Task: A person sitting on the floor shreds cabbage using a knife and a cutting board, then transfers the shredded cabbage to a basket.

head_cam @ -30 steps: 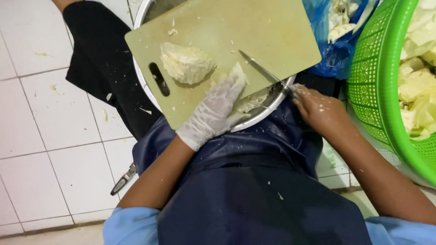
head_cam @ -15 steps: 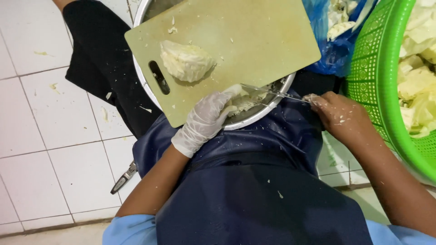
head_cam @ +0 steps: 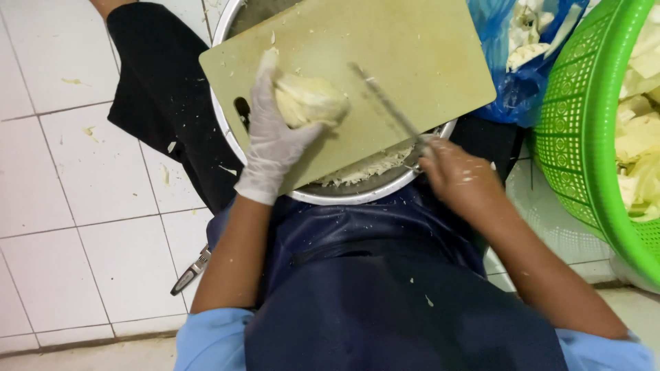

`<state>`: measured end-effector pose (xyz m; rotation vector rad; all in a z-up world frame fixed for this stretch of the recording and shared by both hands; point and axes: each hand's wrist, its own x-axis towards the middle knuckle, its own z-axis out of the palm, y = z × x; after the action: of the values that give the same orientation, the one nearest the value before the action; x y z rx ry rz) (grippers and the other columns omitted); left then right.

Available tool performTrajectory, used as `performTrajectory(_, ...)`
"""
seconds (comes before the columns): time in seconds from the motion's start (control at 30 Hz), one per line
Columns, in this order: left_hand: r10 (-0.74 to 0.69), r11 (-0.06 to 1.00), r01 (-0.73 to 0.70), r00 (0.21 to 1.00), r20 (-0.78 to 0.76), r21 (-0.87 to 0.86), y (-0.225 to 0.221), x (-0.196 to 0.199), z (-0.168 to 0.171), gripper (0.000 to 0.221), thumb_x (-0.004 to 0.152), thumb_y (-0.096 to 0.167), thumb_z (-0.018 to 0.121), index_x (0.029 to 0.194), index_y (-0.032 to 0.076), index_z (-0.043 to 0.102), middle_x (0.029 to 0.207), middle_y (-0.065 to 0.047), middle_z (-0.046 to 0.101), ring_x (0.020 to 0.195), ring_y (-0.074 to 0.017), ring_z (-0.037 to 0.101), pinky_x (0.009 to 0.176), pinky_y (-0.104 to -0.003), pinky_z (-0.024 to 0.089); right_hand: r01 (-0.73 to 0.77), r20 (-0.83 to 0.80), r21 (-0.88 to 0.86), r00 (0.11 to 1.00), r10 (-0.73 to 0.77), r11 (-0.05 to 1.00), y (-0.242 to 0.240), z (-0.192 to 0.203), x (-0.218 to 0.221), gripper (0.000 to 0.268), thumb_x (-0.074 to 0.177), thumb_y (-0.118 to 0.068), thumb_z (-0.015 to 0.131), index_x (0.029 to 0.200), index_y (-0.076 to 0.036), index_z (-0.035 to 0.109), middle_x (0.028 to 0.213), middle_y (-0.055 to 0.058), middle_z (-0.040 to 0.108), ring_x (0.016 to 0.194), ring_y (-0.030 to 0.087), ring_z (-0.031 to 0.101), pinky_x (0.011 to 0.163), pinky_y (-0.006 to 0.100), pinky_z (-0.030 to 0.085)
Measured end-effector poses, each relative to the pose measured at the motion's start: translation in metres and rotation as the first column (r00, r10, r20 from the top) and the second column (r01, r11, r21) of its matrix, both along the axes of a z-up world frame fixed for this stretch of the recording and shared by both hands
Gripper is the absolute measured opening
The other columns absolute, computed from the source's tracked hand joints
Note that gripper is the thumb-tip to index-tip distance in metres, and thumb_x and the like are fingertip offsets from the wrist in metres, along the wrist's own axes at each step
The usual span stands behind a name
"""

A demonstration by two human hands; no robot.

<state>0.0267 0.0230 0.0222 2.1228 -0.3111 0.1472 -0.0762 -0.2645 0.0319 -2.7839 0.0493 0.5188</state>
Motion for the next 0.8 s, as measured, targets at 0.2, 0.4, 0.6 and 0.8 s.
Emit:
performTrajectory(0.2, 0.06, 0.989, -0.023, 0.964, -0.257, 0.145, -0.013, -0.025, 0.017, 0.115, 0.059, 0.044, 0.089, 0.147, 0.01, 0.025, 0.144, -0.032, 0.027, 0.135, -0.0493, 0.032, 0.112, -0.059, 0.028, -0.206, 0.154, 0.009, 0.967, 0.202, 0.978, 0.031, 0.028, 0.008, 0.033, 0.097, -0.03, 0.047, 0.12, -0.009, 0.056, 0.106, 0.013, 0.069, 0.085, 0.032, 0.069, 0.067, 0.043, 0.056)
performTrajectory(0.4, 0.084, 0.98, -0.048, 0.98, -0.18, 0.195, -0.02, -0.026, 0.004, 0.108, 0.072, 0.056, 0.08, 0.143, -0.004, 0.025, 0.145, -0.035, 0.027, 0.134, -0.0493, 0.032, 0.112, -0.057, 0.03, -0.312, 0.344, -0.426, 0.812, 0.471, 0.849, 0.03, 0.047, -0.02, 0.017, 0.097, -0.033, 0.046, 0.102, -0.02, 0.054, 0.068, -0.003, 0.045, 0.043, 0.02, 0.055, 0.038, 0.032, 0.044)
performTrajectory(0.6, 0.127, 0.961, -0.088, 0.982, -0.138, 0.261, -0.02, -0.033, -0.018, 0.106, 0.071, 0.048, 0.085, 0.143, -0.003, 0.027, 0.143, -0.035, 0.032, 0.129, -0.0508, 0.04, 0.108, -0.056, 0.036, -0.34, 0.308, -0.305, 0.849, 0.43, 0.89, 0.045, 0.028, -0.004, 0.02, 0.095, -0.024, 0.046, 0.111, -0.016, 0.057, 0.068, 0.003, 0.051, 0.046, 0.024, 0.059, 0.04, 0.035, 0.046)
performTrajectory(0.8, 0.156, 0.949, -0.134, 0.986, -0.055, 0.284, -0.024, -0.032, -0.008, 0.105, 0.072, 0.05, 0.084, 0.144, -0.002, 0.027, 0.142, -0.034, 0.033, 0.126, -0.0495, 0.046, 0.105, -0.053, 0.042, -0.333, 0.196, -0.124, 0.915, 0.352, 0.935, 0.064, -0.023, 0.044, 0.03, 0.095, -0.016, 0.042, 0.125, -0.013, 0.05, 0.072, 0.005, 0.053, 0.051, 0.028, 0.063, 0.045, 0.039, 0.052)
